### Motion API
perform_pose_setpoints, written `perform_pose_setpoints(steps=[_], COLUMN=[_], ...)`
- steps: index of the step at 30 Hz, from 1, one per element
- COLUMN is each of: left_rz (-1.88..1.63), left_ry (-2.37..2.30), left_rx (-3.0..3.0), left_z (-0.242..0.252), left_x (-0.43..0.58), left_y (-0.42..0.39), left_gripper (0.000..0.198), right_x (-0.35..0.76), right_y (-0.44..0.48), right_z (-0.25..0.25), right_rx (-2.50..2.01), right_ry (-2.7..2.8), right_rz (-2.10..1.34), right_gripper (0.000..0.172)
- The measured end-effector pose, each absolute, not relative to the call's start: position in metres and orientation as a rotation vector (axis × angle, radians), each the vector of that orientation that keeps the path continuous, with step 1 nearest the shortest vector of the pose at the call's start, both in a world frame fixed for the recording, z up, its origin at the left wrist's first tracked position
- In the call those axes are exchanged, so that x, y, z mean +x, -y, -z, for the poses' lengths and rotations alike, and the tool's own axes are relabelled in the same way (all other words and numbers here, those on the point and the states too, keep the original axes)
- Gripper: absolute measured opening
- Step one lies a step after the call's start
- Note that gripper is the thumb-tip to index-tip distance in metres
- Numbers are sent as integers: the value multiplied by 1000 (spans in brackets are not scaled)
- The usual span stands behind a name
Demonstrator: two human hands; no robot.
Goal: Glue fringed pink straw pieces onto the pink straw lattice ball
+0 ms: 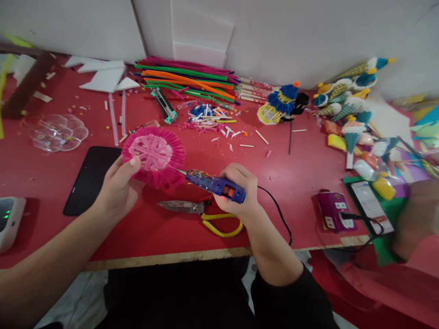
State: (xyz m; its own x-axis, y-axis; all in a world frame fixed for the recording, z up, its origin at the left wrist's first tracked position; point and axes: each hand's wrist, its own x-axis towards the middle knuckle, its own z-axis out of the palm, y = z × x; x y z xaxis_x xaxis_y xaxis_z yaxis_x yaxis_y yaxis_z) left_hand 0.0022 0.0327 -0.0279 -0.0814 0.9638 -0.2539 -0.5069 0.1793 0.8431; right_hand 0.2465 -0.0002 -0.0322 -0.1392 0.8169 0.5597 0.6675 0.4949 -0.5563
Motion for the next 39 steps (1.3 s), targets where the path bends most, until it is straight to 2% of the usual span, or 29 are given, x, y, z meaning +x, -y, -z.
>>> perform_pose_setpoints(steps=[4, 9, 12, 16, 20, 23, 28, 34, 39], left_rz=[-1345, -1400, -1511, -1559, -1540, -1536, -1500, -1477, -1463], left_ry=[-1032, -968, -907, -815, -794, -781, -838, -906, -887], left_rx=[591, 571, 555, 641, 615, 589, 574, 534, 511], left_z=[29, 27, 25, 21, 18, 17, 19, 17, 18], left_x=[2, 0, -2, -2, 0, 1, 3, 3, 2], left_y=[-33, -33, -34, -36, -36, -34, -32, -32, -33], left_gripper=[55, 42, 36, 26, 25, 24, 22, 21, 34], right_x=[247, 251, 256, 267, 274, 259, 207, 193, 201], right_y=[0, -3, -7, -13, -17, -17, -16, -18, -18], right_z=[32, 35, 42, 49, 47, 42, 41, 51, 53], right_rx=[-1247, -1290, -1466, -1661, -1643, -1488, -1116, -1080, -1007], right_ry=[1868, 1935, 1987, 2138, 2188, 2060, 2403, 2560, 2461], right_rz=[-204, -225, -228, -218, -64, 91, -47, -48, -135], right_gripper=[16, 15, 12, 41, 52, 44, 17, 15, 17])
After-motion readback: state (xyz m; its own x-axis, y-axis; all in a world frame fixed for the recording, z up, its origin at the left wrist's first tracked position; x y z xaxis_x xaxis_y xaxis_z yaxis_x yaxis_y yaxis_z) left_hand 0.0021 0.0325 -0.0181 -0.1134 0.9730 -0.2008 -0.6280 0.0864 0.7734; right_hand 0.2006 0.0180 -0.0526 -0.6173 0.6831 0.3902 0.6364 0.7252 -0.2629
